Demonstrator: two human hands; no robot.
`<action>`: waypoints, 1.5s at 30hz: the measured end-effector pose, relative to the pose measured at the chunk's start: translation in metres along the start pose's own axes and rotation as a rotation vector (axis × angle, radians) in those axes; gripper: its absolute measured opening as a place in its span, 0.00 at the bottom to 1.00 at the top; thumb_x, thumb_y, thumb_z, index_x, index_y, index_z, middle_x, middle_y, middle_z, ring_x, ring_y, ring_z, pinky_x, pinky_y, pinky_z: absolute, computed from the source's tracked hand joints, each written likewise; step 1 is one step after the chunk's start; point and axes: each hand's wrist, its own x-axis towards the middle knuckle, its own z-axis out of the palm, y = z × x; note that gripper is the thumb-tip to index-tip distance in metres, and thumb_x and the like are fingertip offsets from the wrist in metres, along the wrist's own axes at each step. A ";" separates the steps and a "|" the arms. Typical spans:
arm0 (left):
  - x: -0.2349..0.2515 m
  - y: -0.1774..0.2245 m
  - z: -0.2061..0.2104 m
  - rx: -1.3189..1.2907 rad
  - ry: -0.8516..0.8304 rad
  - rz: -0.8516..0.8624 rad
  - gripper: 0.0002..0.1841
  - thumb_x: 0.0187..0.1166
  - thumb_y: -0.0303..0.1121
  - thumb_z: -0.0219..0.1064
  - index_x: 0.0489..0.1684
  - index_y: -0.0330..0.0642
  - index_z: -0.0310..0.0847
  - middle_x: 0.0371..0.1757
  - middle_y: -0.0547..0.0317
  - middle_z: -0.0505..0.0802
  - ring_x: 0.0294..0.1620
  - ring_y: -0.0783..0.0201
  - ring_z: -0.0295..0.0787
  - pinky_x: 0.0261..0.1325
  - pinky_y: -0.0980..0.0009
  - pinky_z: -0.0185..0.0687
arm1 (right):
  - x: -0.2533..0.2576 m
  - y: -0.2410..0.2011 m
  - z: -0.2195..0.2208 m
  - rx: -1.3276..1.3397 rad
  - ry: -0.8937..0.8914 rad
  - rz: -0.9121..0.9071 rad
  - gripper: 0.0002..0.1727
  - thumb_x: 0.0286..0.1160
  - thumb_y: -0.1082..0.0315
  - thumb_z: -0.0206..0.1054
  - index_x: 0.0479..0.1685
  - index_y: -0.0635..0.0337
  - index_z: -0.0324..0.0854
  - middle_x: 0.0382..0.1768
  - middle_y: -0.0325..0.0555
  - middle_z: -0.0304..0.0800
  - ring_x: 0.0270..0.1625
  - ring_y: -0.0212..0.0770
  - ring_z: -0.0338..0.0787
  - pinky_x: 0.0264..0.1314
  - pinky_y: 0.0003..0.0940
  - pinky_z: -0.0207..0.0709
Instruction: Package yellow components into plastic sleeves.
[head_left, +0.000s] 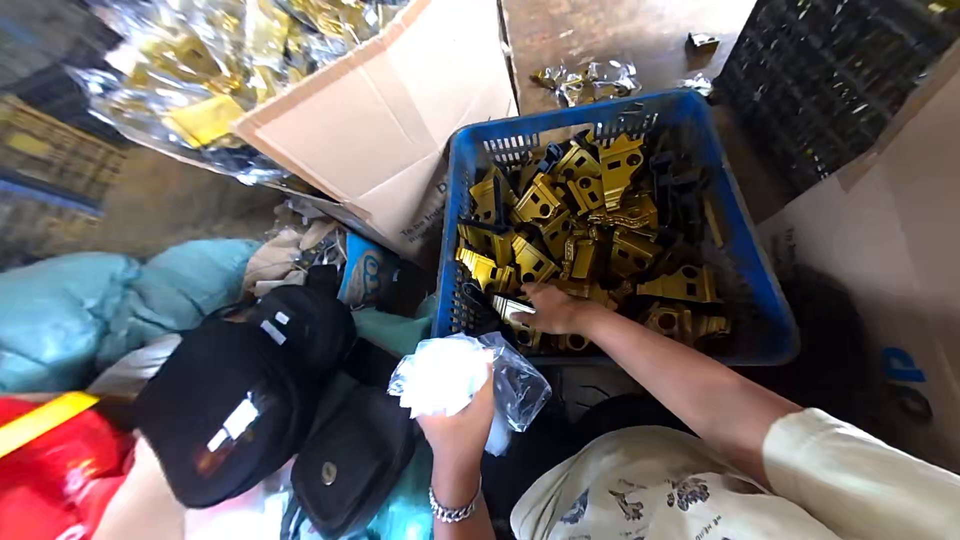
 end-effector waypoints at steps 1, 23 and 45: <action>0.000 0.001 0.003 -0.037 -0.001 -0.015 0.32 0.60 0.26 0.81 0.56 0.08 0.70 0.49 0.52 0.92 0.53 0.85 0.87 0.63 0.84 0.82 | 0.011 -0.004 0.006 -0.083 -0.050 -0.007 0.40 0.85 0.58 0.66 0.89 0.70 0.54 0.85 0.70 0.63 0.86 0.68 0.66 0.85 0.66 0.58; 0.038 0.049 0.074 -0.883 -0.181 -0.808 0.09 0.78 0.15 0.58 0.47 0.36 0.79 0.34 0.58 0.92 0.33 0.70 0.90 0.42 0.74 0.90 | -0.139 0.064 -0.008 0.329 0.732 -0.952 0.21 0.73 0.67 0.76 0.63 0.65 0.81 0.64 0.47 0.92 0.71 0.32 0.87 0.75 0.29 0.82; -0.010 0.048 0.070 -0.764 -0.725 -0.352 0.15 0.72 0.19 0.70 0.56 0.29 0.80 0.41 0.61 0.96 0.40 0.69 0.94 0.51 0.70 0.92 | -0.153 0.063 -0.058 0.346 0.371 -0.462 0.15 0.77 0.71 0.68 0.57 0.71 0.82 0.51 0.50 0.91 0.54 0.32 0.90 0.61 0.28 0.82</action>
